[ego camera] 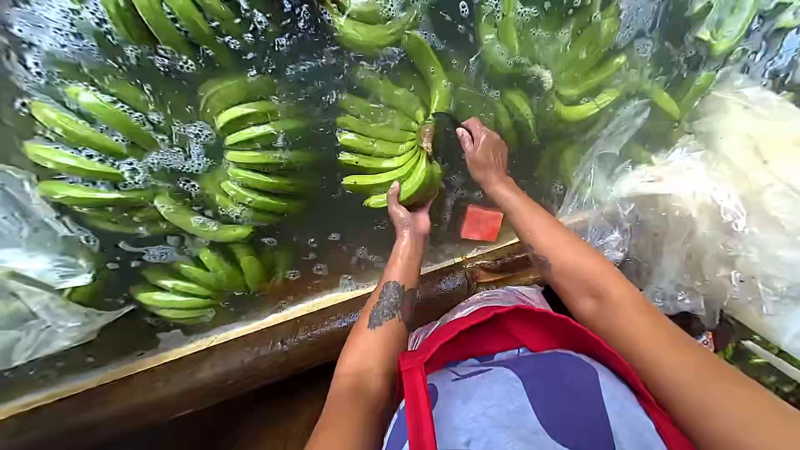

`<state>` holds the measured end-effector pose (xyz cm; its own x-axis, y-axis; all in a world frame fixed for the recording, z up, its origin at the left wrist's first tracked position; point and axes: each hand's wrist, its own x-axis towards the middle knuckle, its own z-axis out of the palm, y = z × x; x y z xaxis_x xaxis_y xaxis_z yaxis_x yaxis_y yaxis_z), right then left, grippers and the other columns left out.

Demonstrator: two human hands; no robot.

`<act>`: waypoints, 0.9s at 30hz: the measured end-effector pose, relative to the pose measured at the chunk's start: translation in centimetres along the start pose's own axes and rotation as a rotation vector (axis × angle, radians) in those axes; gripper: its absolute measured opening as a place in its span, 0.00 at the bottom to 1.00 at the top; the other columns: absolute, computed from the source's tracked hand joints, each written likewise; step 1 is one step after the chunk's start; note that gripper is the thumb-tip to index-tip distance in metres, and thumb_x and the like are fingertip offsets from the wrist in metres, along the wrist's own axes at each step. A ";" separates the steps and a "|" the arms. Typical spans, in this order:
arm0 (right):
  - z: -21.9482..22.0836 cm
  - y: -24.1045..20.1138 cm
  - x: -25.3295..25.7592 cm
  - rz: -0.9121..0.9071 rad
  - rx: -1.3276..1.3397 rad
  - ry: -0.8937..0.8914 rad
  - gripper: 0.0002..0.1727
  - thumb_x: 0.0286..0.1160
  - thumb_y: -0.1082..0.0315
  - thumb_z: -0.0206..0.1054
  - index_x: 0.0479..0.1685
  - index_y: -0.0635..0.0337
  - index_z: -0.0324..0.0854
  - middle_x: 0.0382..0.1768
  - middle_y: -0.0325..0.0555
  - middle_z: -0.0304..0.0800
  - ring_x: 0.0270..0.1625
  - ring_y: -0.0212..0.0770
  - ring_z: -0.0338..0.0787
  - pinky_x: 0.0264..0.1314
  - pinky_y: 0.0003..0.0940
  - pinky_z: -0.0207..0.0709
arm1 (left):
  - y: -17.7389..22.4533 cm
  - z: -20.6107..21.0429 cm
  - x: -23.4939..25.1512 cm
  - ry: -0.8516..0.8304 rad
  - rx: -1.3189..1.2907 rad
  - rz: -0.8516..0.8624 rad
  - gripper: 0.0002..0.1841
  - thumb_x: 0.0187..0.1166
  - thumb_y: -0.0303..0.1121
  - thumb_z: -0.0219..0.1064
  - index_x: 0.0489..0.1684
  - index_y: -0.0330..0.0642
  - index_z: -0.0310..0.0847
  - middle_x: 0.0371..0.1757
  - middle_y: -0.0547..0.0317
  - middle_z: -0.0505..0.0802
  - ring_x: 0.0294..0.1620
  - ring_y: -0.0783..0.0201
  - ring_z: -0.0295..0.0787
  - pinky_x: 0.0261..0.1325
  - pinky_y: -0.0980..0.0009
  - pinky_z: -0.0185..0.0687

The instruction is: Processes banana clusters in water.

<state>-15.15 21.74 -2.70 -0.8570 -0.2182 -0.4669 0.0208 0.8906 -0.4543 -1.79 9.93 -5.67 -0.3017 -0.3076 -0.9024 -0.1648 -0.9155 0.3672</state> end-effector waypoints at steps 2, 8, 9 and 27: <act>-0.2 -0.6 0.9 -0.026 -0.030 -0.012 0.22 0.92 0.56 0.51 0.64 0.61 0.83 0.52 0.60 0.93 0.55 0.62 0.93 0.53 0.64 0.82 | 1.3 0.9 -1.1 0.052 -0.015 -0.031 0.28 0.90 0.50 0.49 0.85 0.46 0.59 0.79 0.41 0.76 0.76 0.41 0.77 0.69 0.35 0.79; -0.2 -1.7 0.4 -0.081 -0.110 -0.051 0.20 0.92 0.56 0.52 0.59 0.60 0.85 0.50 0.58 0.93 0.52 0.61 0.94 0.48 0.64 0.82 | 2.5 1.5 -3.9 0.096 -0.064 -0.160 0.31 0.87 0.52 0.50 0.86 0.49 0.57 0.81 0.41 0.74 0.77 0.38 0.75 0.67 0.32 0.78; -0.2 -1.7 0.3 -0.080 -0.108 -0.036 0.20 0.92 0.56 0.52 0.58 0.60 0.85 0.50 0.58 0.93 0.52 0.61 0.94 0.47 0.64 0.82 | 2.6 1.6 -4.1 0.101 -0.073 -0.172 0.31 0.87 0.52 0.50 0.86 0.49 0.56 0.81 0.42 0.74 0.77 0.38 0.75 0.67 0.32 0.78; -1.2 0.1 -2.1 0.034 0.113 -0.220 0.23 0.94 0.54 0.49 0.64 0.63 0.80 0.42 0.64 0.91 0.48 0.67 0.92 0.49 0.69 0.81 | 2.3 3.0 -5.7 0.119 -0.023 -0.164 0.31 0.87 0.53 0.50 0.86 0.49 0.57 0.81 0.40 0.74 0.77 0.37 0.75 0.66 0.31 0.79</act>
<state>-13.94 22.74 -0.87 -0.7224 -0.2815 -0.6315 0.1157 0.8513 -0.5118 -3.22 10.40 1.00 -0.1594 -0.1810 -0.9705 -0.1809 -0.9611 0.2089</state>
